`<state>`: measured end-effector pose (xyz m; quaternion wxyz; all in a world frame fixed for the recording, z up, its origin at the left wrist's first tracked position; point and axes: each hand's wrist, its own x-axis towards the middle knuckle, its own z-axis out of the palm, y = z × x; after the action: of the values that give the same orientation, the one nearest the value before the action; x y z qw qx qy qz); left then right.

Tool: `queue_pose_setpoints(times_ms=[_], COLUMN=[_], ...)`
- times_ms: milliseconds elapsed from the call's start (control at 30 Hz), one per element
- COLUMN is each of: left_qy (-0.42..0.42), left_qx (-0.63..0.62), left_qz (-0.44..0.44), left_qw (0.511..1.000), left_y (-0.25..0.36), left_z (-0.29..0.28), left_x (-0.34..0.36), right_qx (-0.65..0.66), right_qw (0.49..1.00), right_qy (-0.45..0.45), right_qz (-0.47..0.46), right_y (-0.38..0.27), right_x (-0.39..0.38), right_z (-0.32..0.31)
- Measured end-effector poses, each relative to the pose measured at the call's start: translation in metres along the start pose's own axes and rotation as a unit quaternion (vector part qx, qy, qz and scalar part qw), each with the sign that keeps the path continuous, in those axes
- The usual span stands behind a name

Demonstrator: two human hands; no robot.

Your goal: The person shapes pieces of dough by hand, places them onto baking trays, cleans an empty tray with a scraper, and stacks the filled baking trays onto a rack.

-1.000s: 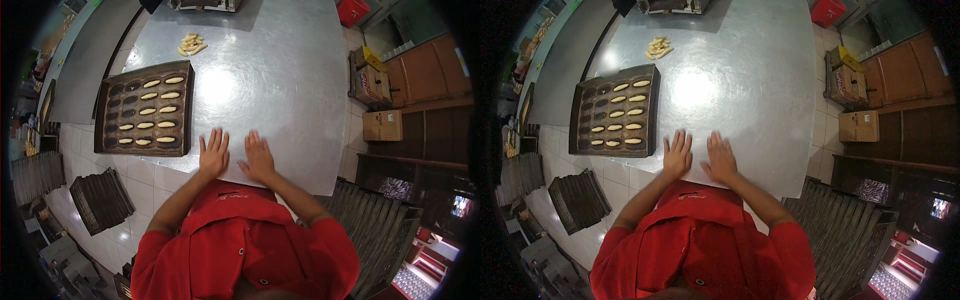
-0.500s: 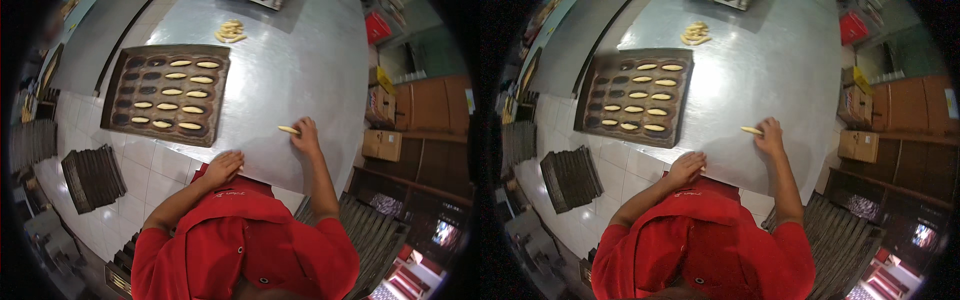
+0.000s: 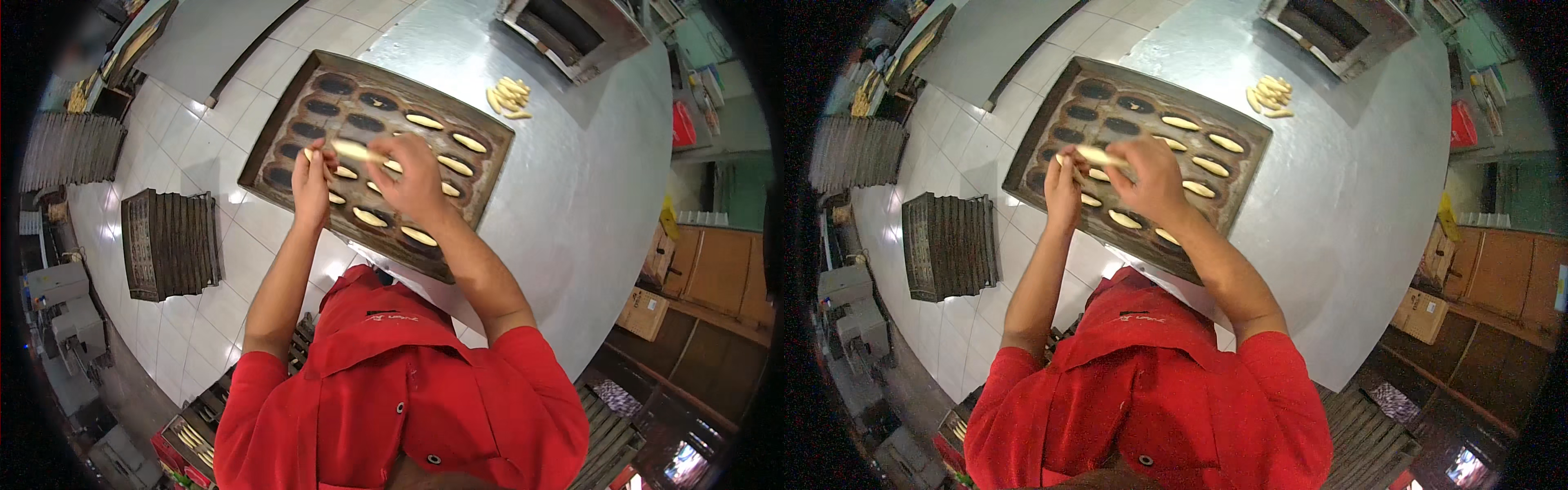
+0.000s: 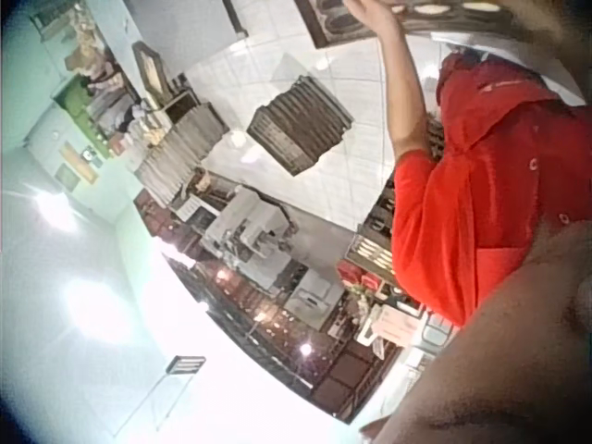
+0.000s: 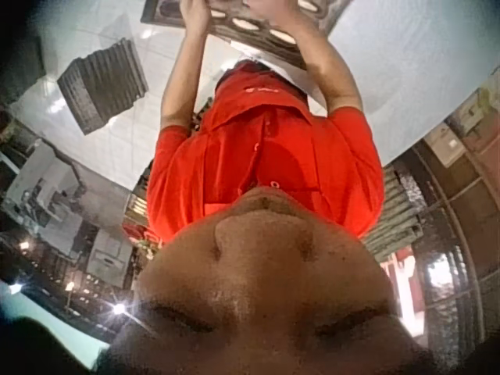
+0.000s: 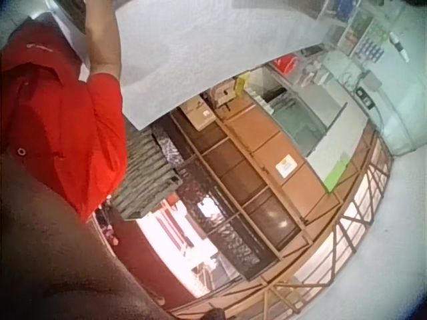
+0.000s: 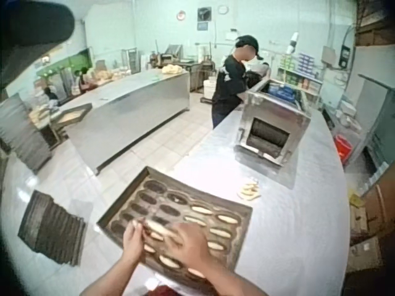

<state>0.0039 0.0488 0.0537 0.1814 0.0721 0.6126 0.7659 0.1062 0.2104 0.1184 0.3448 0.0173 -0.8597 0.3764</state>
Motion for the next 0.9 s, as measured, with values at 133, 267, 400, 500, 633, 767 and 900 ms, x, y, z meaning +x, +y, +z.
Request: queue_pose_setpoints(times_ms=[133, 267, 400, 500, 633, 767, 900], left_qy=[0.023, -0.086, -0.344, -0.355, -0.281, -0.222, -0.198], left_qx=[0.112, 0.04, -0.022, -0.003, 0.03, 0.195, 0.263], left_qz=[0.107, 0.114, 0.048, 0.186, 0.216, 0.167, 0.092], left_qw=[0.988, 0.989, 0.938, 0.916, 0.935, 0.941, 0.94], left_y=[0.022, 0.033, 0.074, 0.097, 0.096, 0.066, 0.038], left_z=[0.001, 0.024, 0.049, 0.069, 0.048, -0.017, -0.055], left_x=[0.051, 0.08, 0.085, 0.102, 0.114, 0.079, 0.02], right_qx=[-0.012, -0.131, 0.012, -0.066, -0.261, -0.21, -0.42], right_qw=[0.996, 0.985, 0.991, 0.995, 0.943, 0.963, 0.865], right_qy=[0.091, -0.111, 0.105, 0.005, -0.196, 0.042, 0.082], right_qz=[-0.006, -0.03, 0.076, 0.077, 0.064, 0.165, 0.261], right_y=[0.035, 0.077, 0.043, 0.078, 0.125, 0.162, 0.272], right_x=[0.027, 0.017, 0.05, 0.058, 0.026, 0.04, 0.044], right_z=[0.046, 0.066, 0.056, 0.053, 0.038, -0.028, -0.119])
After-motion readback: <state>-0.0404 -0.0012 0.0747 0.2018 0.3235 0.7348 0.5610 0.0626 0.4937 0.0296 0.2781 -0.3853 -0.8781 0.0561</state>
